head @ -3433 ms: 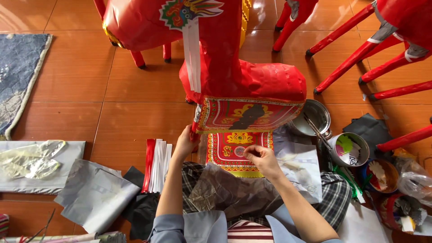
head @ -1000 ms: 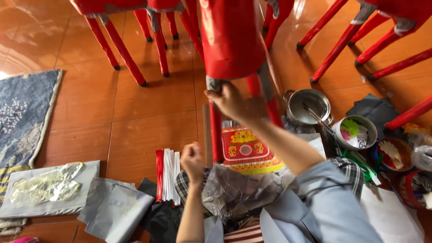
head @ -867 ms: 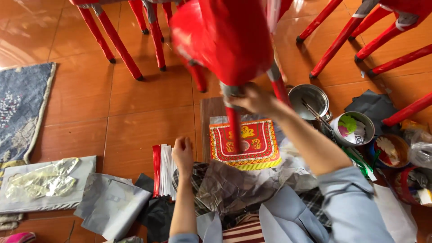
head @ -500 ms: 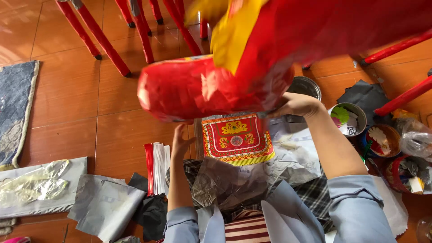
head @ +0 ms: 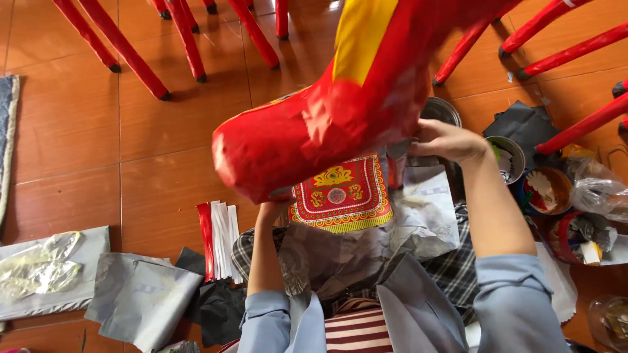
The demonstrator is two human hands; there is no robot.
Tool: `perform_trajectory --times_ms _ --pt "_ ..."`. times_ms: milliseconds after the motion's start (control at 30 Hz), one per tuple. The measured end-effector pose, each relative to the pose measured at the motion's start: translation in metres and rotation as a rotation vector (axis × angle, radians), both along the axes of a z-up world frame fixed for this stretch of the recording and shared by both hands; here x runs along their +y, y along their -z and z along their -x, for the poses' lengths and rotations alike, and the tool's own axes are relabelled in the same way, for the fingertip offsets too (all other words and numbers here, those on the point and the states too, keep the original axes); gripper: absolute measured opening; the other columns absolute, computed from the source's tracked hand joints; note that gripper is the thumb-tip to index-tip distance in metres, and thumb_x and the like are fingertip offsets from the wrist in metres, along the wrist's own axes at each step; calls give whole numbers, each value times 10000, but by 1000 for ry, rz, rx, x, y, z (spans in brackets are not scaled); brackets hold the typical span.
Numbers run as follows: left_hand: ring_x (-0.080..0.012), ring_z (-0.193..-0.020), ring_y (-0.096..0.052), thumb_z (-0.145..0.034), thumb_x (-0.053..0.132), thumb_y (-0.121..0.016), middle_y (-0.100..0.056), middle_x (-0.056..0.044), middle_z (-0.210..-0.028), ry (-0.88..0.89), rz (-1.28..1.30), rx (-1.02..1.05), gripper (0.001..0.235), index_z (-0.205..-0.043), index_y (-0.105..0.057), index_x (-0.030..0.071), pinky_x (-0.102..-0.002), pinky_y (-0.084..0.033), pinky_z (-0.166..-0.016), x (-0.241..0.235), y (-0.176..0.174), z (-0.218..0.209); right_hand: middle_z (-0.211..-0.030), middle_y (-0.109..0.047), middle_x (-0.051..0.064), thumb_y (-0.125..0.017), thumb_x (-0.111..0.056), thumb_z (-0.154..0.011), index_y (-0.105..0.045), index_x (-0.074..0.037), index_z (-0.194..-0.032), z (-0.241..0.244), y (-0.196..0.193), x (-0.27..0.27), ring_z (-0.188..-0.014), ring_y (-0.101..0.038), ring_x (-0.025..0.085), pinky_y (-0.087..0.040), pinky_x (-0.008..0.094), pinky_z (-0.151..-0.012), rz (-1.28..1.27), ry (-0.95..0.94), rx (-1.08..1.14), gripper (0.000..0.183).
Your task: Decorating red paper horse figures by applying glue and attaching decorative paper panels and fringes.
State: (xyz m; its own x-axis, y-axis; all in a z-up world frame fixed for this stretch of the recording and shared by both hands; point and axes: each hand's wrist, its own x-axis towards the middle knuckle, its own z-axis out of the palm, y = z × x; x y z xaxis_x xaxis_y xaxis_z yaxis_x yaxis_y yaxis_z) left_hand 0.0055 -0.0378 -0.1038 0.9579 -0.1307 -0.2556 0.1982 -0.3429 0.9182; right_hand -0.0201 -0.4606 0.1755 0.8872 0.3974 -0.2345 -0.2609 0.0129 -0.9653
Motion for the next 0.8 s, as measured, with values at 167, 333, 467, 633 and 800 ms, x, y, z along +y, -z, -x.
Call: perform_trajectory --times_ms 167,333,467,633,800 --pt "-278 -920 -690 -618 366 -923 -726 -169 -890 -40 -111 -95 464 -927 -737 73 -387 -529 -821 -5 46 7 -1169 -607 163 -827 -204 -783 -519 -111 -1272 3 49 35 -1143 -568 327 -435 483 -980 495 439 -417 586" --pt "-334 -913 -693 -610 360 -924 -721 -205 -900 11 -125 -156 490 -929 -732 42 -416 -526 -811 -1 34 0 -1230 -596 105 -774 -287 -833 -460 -214 -1334 17 13 66 -1216 -543 310 -416 462 -1030 610 501 -338 595" --pt "-311 -927 -691 -607 417 -920 -732 -167 -905 35 -137 -139 528 -937 -736 48 -409 -520 -867 2 30 2 -1297 -560 206 -773 -253 -828 -406 -191 -1400 18 6 62 -1242 -503 402 -404 549 -1038 588 488 -299 683" --pt "-393 -984 -666 -637 390 -872 -722 -216 -968 110 -244 -107 522 -988 -725 33 -464 -510 -882 3 6 9 -1349 -520 137 -460 -236 -954 -353 -140 -1490 14 53 1 -1261 -474 266 -401 429 -1043 92 512 -306 556" --pt "-315 -1039 -653 -705 452 -799 -733 -136 -974 78 -465 -14 474 -1004 -747 88 -457 -510 -923 51 47 4 -891 -720 87 -620 -332 -970 -747 -207 -1093 3 230 -106 -915 -673 336 -546 437 -765 1131 719 -371 217"
